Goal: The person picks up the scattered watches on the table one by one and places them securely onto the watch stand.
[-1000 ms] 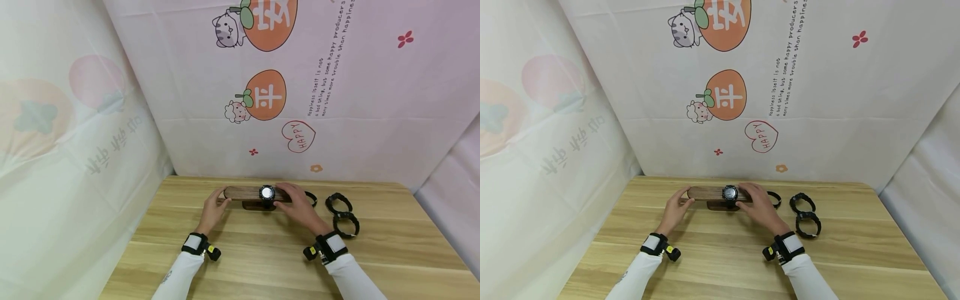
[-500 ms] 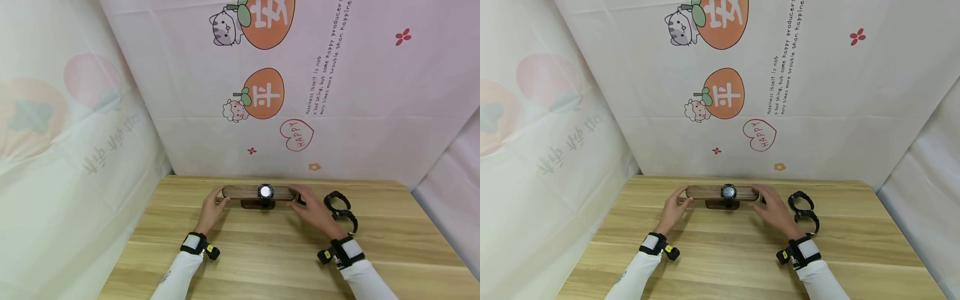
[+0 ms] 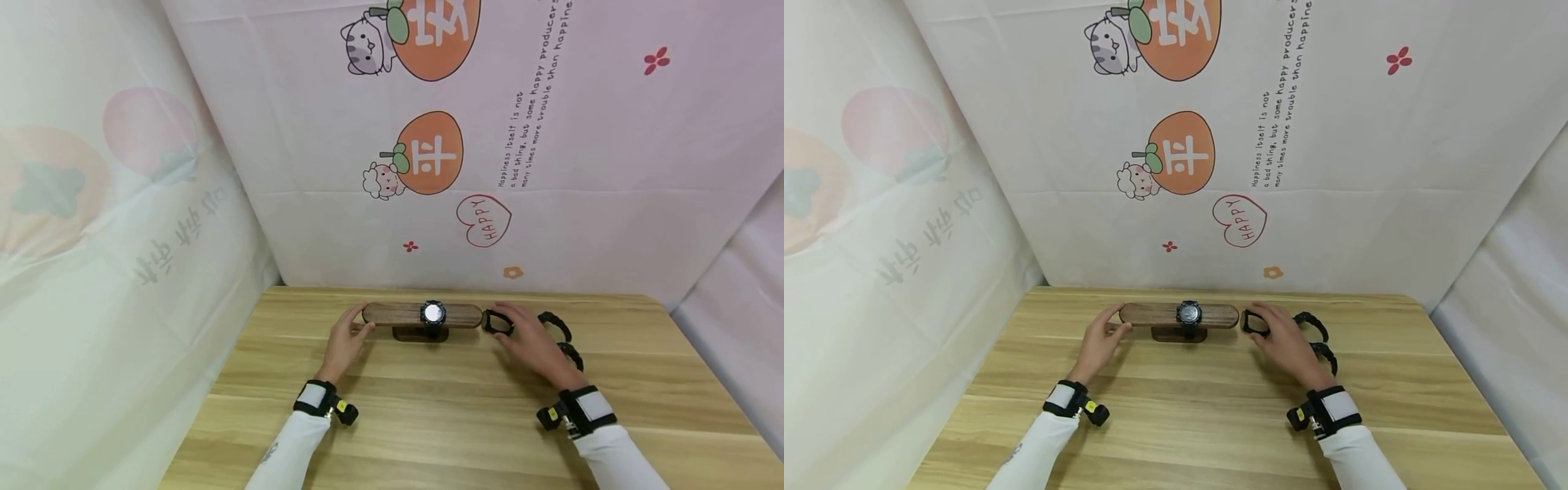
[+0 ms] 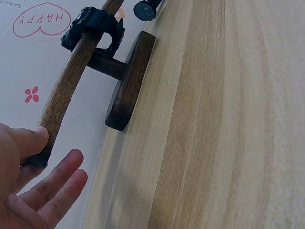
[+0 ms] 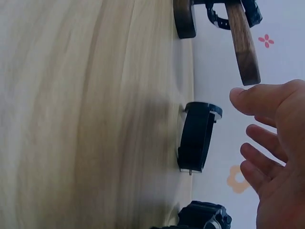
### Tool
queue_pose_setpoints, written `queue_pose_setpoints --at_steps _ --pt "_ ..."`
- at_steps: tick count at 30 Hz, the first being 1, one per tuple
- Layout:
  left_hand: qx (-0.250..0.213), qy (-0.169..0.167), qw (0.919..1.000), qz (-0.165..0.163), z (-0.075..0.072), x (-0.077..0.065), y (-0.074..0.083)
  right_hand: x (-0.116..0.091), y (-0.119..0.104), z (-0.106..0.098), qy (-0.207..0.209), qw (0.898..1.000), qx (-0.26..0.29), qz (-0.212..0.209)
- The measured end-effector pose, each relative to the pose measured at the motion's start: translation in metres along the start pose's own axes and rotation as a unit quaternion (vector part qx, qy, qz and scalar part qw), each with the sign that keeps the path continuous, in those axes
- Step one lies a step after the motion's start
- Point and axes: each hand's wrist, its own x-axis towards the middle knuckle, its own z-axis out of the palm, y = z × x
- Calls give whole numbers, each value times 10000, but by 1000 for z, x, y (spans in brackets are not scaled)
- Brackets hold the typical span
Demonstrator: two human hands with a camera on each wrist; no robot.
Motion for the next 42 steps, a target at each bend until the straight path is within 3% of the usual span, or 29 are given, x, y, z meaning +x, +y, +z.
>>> queue_pose_setpoints --at_steps 7,11,27,42 --pt "-179 -113 9998 48 2 0 0 0 11 -3 -351 9989 -294 83" --pt "-173 -137 9997 68 3 0 0 2 15 1 -342 9985 -424 13" --pt "-247 -83 9996 72 -1 2 -3 18 15 16 -733 9938 -836 -14" --pt "-176 -126 9998 51 -3 -1 -2 25 16 21 -713 9934 -891 114"
